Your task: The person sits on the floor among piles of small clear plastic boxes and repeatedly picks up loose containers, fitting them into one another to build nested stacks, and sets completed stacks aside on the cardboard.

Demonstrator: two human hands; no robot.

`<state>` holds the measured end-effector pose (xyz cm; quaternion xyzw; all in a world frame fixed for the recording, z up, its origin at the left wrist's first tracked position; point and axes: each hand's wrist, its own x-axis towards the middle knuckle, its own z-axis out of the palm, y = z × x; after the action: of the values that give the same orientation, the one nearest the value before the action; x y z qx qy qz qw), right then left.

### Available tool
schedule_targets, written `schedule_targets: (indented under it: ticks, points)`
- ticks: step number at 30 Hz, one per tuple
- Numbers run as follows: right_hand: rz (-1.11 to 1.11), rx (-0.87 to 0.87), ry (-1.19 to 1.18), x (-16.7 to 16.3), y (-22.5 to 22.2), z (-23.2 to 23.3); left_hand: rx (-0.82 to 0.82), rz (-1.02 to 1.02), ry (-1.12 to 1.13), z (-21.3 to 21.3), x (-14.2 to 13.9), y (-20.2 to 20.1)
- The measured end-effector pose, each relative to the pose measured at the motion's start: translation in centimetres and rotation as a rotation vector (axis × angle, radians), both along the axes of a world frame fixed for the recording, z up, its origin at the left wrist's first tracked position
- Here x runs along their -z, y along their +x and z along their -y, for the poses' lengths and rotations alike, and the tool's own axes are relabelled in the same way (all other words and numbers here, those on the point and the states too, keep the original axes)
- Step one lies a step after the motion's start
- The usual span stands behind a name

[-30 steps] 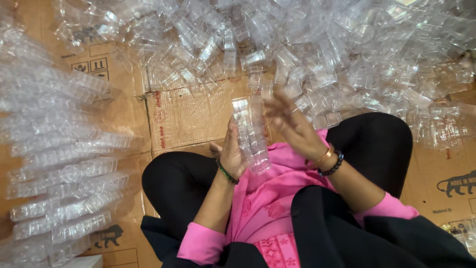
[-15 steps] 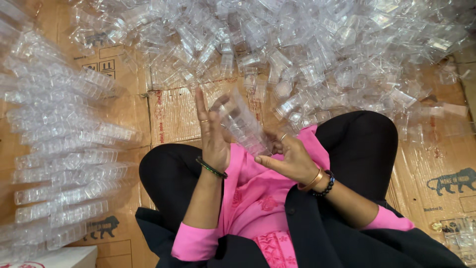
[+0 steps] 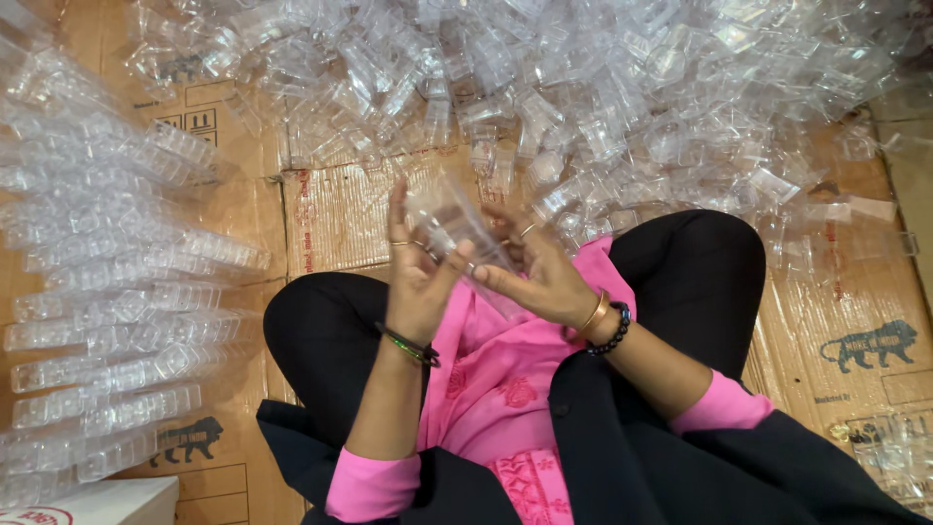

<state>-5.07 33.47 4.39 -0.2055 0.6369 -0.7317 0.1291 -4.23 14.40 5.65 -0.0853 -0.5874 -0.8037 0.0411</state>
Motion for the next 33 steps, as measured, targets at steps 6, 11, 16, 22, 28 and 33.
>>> schedule_targets:
  ticks: [6,11,16,22,28,33]
  points:
    - [0.081,0.138,0.164,-2.2,-1.2,-2.5,-0.021,0.086,0.085,4.3,-1.2,-0.6]
    - [-0.171,0.393,-0.210,-5.0,-7.7,-2.9,0.220,0.065,-0.307,3.1,-0.4,0.1]
    - [-0.305,-0.030,0.451,-4.8,-10.0,0.5,0.316,0.169,-0.176,2.1,0.2,-0.7]
    - [-0.309,-0.221,0.100,-3.6,-8.4,0.9,0.146,0.129,0.115,2.4,1.5,-1.8]
    - [0.198,-0.190,0.247,-1.1,-1.5,1.2,-0.040,0.129,0.245,3.7,1.4,-3.0]
    - [0.236,-0.161,0.139,0.0,-1.3,-1.4,-0.051,0.133,0.315,4.5,0.5,-3.0]
